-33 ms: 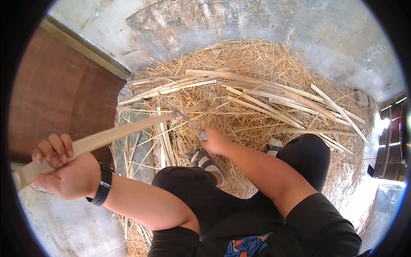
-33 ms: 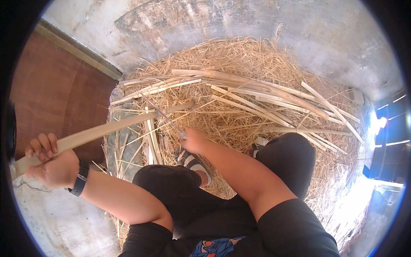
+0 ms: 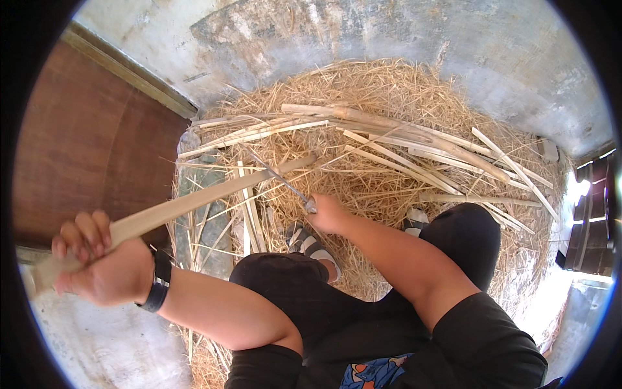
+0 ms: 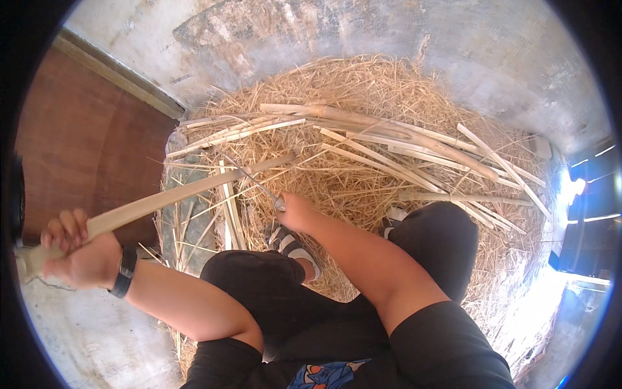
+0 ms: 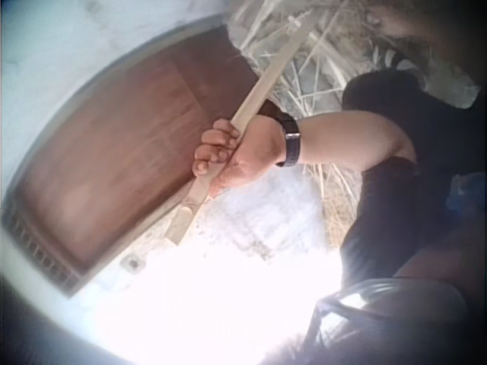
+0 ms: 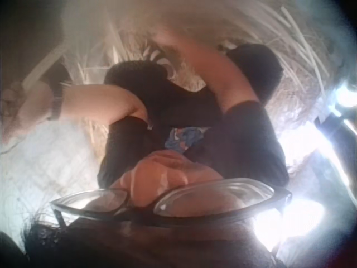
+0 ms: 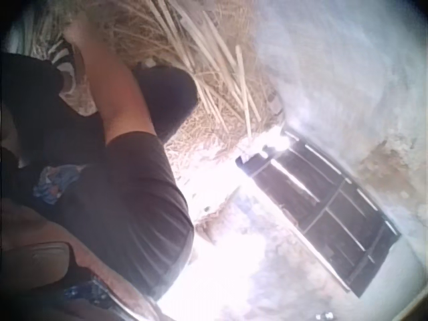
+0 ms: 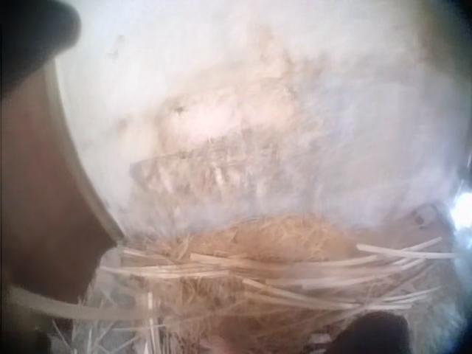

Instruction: The person sits on a bed of straw and uses a large knife to split long bamboo strips into thinner pieces. They hold the bamboo with one hand and repeatedly strike it with the knife to separate the fibers, discarding the finished pieces onto the pile.

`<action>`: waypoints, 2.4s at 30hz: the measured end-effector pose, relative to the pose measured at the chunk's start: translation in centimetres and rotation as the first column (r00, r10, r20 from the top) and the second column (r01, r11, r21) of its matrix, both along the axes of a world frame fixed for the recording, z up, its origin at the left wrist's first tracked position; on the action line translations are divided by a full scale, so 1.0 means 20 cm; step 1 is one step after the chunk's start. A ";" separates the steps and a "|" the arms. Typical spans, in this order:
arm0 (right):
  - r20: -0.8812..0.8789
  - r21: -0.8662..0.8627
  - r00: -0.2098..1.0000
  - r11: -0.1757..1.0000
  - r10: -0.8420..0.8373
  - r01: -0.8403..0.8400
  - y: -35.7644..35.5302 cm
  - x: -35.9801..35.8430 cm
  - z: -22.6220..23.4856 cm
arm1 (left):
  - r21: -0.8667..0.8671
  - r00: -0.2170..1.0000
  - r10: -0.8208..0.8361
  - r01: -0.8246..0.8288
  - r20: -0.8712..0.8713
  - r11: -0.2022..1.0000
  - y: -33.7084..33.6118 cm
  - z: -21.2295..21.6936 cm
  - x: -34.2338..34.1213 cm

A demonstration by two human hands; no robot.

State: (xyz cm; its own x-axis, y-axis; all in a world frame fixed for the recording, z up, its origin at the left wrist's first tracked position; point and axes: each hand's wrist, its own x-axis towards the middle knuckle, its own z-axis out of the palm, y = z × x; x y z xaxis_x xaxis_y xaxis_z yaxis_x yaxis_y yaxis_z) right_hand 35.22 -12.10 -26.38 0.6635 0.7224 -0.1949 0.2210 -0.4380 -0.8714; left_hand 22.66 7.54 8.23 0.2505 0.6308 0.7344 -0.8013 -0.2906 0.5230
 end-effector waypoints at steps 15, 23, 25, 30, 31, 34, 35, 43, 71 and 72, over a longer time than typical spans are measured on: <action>-0.025 -0.115 1.000 0.993 -0.017 0.014 -0.03 0.09 0.10 | 0.006 0.993 -0.119 0.119 0.012 0.993 0.08 -0.01 -0.07; 0.061 0.201 0.995 0.975 0.084 -0.094 0.03 -0.09 0.49 | 0.045 0.972 -0.235 0.233 0.029 0.971 0.08 0.01 -0.06; 0.043 0.121 0.998 0.991 -0.055 0.049 -0.02 -0.05 0.12 | 0.060 0.997 -0.073 0.073 -0.008 0.996 -0.03 0.01 -0.01; 0.036 -0.090 0.998 0.994 -0.060 0.063 -0.07 0.02 -0.01 | -0.035 0.997 0.077 -0.076 0.020 0.997 0.03 0.01 -0.03; -0.032 -0.073 0.998 0.996 -0.057 0.055 -0.04 -0.03 0.09 | -0.037 0.997 0.076 -0.076 0.022 0.996 0.05 0.01 -0.05; 0.000 0.045 0.999 0.998 0.032 -0.032 0.02 -0.08 0.42 | -0.024 0.998 0.005 -0.004 0.060 1.000 0.07 0.02 -0.10; 0.041 0.089 0.997 0.994 0.067 -0.070 0.02 -0.10 0.46 | -0.008 0.996 -0.070 0.071 0.062 0.997 0.08 0.04 -0.14; 0.251 -0.097 0.968 0.995 0.011 0.013 -0.19 0.07 0.30 | 0.040 0.965 0.015 -0.027 0.263 0.999 -0.09 0.19 -0.73; 0.552 -0.078 0.757 0.883 -0.349 0.463 -0.70 0.70 0.74 | 0.151 0.802 -0.298 0.257 0.518 0.954 -0.05 0.07 -0.72; 0.508 -0.062 0.799 0.912 -0.322 0.406 -0.67 0.67 0.76 | 0.131 0.804 -0.277 0.245 0.527 0.961 -0.05 0.07 -0.70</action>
